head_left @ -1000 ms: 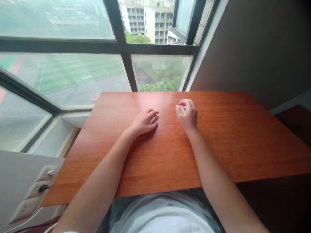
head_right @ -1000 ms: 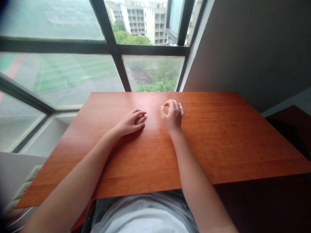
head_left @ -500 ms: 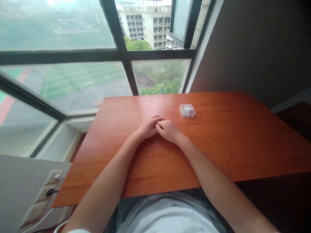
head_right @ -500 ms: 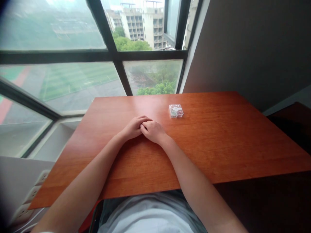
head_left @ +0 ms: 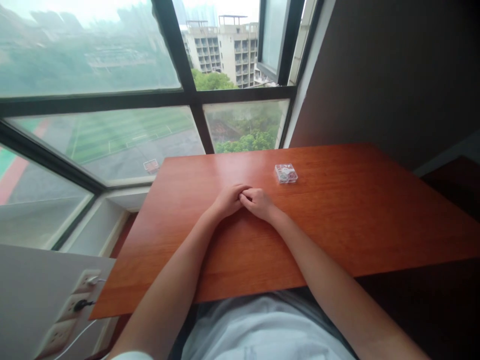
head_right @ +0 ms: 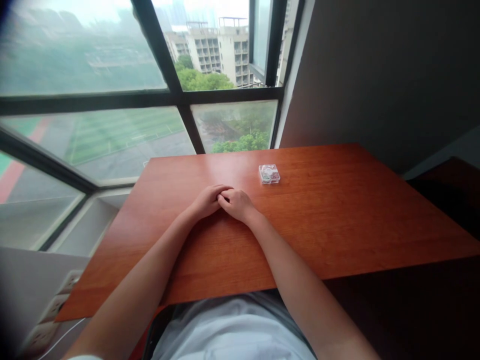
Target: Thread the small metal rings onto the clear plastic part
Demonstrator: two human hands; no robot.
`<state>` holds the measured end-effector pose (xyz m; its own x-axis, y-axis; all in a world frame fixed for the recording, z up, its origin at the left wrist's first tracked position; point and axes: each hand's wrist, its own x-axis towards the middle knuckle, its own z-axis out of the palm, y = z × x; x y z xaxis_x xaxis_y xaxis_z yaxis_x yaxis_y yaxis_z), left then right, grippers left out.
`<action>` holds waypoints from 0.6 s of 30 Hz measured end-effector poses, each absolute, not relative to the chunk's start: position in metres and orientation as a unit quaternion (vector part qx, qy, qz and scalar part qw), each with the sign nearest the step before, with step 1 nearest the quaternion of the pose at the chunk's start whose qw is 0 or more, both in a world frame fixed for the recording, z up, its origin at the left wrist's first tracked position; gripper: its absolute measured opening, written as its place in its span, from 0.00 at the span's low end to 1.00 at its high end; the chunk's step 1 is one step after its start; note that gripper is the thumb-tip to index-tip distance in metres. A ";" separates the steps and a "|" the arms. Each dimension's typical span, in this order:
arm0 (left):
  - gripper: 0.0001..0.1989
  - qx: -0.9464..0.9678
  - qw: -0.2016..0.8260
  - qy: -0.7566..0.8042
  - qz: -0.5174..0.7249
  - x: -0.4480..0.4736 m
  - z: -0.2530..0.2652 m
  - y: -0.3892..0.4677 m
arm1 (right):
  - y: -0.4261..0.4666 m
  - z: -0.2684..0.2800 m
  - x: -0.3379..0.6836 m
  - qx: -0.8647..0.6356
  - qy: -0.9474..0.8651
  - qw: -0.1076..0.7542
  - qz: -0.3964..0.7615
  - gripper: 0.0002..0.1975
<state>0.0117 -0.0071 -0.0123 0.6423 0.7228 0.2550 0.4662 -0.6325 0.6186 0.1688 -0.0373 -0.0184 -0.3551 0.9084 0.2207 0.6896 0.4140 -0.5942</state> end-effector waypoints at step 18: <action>0.23 0.852 0.264 0.368 0.261 0.014 -0.010 -0.013 | -0.037 -0.017 0.170 -0.478 -0.800 0.288 0.222 0.13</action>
<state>0.0139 -0.0131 -0.0103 0.5923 0.7655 0.2515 0.4898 -0.5899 0.6420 0.1701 -0.0370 -0.0167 -0.3778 0.8920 0.2481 0.6364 0.4448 -0.6302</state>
